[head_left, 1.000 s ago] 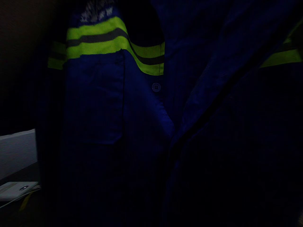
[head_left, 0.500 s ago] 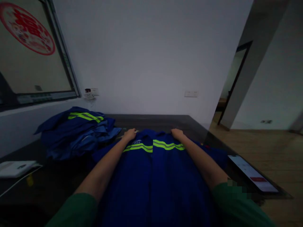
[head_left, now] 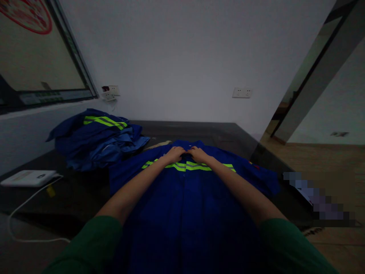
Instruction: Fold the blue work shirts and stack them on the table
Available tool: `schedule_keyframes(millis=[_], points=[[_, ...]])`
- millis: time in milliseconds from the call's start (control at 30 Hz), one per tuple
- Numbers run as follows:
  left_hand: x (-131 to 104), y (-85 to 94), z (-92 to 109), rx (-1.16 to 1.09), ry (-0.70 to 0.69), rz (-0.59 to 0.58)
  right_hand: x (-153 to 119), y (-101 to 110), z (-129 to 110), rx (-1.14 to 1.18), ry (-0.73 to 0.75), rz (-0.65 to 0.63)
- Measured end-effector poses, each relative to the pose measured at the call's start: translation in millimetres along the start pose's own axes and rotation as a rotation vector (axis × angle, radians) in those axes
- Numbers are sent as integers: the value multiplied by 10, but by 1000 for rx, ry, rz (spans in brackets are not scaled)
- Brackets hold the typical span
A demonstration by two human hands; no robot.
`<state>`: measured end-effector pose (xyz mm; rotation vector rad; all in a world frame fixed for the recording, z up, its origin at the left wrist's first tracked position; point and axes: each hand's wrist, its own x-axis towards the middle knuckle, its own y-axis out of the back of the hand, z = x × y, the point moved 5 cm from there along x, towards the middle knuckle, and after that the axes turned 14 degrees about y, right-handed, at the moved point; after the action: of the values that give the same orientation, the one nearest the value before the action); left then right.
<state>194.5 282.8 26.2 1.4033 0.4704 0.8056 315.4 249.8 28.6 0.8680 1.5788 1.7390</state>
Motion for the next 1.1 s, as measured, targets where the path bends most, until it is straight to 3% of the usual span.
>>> schedule_keyframes(millis=[367, 600, 767, 900, 1100], points=[[310, -102, -88, -33, 145, 22, -104, 23, 238, 41, -146, 50], [260, -80, -135, -63, 217, 44, -5, -98, 180, 38, -155, 67], [293, -91, -215, -92, 283, 79, 8, 4, 298, 63, -212, 157], [401, -155, -172, -125, 309, 81, -10, 129, 410, 82, -262, 240], [477, -230, -129, -179, 375, 131, 151, 127, 338, 67, -331, 280]])
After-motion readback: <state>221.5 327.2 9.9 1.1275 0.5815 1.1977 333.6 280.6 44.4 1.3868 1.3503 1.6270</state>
